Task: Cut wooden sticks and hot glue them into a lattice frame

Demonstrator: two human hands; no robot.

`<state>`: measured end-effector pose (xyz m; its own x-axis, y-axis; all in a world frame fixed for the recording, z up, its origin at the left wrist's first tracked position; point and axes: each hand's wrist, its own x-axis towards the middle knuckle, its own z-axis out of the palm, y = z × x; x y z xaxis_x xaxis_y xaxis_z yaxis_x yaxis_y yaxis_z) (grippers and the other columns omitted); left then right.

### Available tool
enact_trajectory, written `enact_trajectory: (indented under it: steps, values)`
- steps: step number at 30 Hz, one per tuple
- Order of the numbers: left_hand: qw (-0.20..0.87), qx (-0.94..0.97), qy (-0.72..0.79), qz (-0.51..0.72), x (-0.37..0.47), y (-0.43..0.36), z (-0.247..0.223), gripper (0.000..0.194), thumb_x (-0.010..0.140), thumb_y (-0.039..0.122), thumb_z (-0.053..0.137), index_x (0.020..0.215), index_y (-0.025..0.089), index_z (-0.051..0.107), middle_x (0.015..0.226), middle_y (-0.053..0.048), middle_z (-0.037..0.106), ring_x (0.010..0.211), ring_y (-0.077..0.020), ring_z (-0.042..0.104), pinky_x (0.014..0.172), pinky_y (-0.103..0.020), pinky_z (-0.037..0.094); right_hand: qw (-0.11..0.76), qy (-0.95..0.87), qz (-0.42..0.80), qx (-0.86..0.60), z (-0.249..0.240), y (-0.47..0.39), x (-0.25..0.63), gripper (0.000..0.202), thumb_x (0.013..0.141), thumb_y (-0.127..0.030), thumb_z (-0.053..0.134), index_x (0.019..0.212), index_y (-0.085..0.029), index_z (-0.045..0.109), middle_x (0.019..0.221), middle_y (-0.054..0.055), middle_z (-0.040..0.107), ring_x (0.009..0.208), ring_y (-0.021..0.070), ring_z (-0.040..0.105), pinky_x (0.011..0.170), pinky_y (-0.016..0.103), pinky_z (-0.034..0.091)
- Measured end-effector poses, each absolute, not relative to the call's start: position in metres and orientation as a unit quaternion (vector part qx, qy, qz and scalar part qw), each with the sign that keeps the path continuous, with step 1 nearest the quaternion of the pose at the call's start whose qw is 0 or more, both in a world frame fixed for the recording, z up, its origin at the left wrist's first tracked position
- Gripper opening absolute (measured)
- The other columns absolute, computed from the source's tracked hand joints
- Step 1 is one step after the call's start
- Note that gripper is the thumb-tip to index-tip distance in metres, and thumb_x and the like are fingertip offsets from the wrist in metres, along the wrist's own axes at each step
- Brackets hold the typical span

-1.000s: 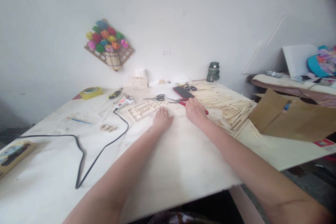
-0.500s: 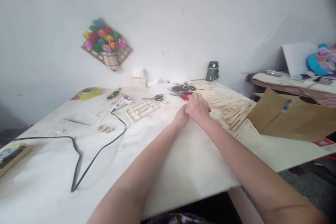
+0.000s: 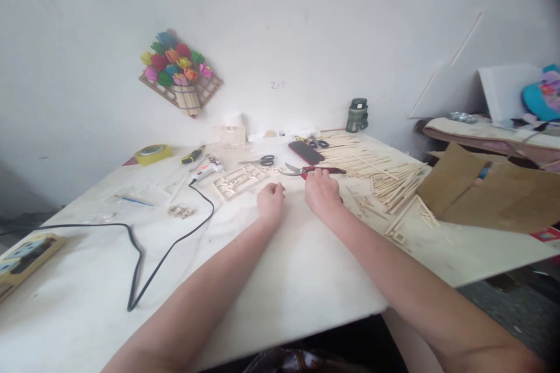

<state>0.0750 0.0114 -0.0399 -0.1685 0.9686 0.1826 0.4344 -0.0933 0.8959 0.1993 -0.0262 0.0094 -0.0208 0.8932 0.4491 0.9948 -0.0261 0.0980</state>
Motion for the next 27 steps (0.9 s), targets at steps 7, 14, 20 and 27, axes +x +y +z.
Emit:
enact_trajectory:
  steps: [7, 14, 20, 27]
  values:
    - [0.255, 0.624, 0.594, 0.438, 0.077, -0.005, -0.037, 0.038, 0.078, 0.044, 0.039, 0.058, 0.018, 0.057, 0.057, -0.003, 0.061, 0.061, -0.0154, 0.057, 0.058, -0.025, 0.038, 0.062, -0.704, -0.131, -0.695, -0.014, -0.019, 0.191, 0.026, 0.074, -0.010, 0.046, 0.094, -0.005, 0.062, 0.092, 0.019, 0.057, 0.085, 0.0246, 0.057, 0.067, 0.030, 0.045]
    - [0.244, 0.620, 0.597, 0.447, 0.078, -0.005, -0.037, 0.035, 0.079, 0.042, 0.039, 0.059, 0.018, 0.055, 0.057, -0.002, 0.059, 0.060, -0.0146, 0.055, 0.061, -0.026, 0.041, 0.071, -0.716, -0.076, -0.690, -0.011, -0.019, 0.185, 0.028, 0.076, -0.014, 0.044, 0.097, -0.010, 0.062, 0.097, 0.017, 0.058, 0.088, 0.0237, 0.059, 0.068, 0.030, 0.046]
    - [0.226, 0.639, 0.575, 0.458, 0.077, -0.003, -0.037, 0.016, 0.074, 0.025, 0.050, 0.085, 0.016, 0.057, 0.085, -0.005, 0.063, 0.080, -0.0157, 0.058, 0.076, -0.029, 0.045, 0.070, -0.728, -0.040, -0.681, 0.001, -0.022, 0.186, 0.028, 0.078, -0.022, 0.043, 0.094, -0.013, 0.065, 0.096, 0.015, 0.061, 0.088, 0.0244, 0.060, 0.068, 0.031, 0.045]
    - [0.066, 0.827, 0.407, 0.382, 0.087, -0.020, -0.030, 0.043, 0.071, 0.043, 0.058, 0.105, 0.017, 0.057, 0.115, -0.009, 0.055, 0.108, -0.0231, 0.046, 0.095, -0.037, 0.037, 0.162, -0.636, -0.083, -0.750, 0.021, -0.001, 0.238, 0.027, 0.079, -0.022, 0.041, 0.090, -0.018, 0.065, 0.090, 0.011, 0.066, 0.087, 0.0219, 0.060, 0.070, 0.029, 0.043]
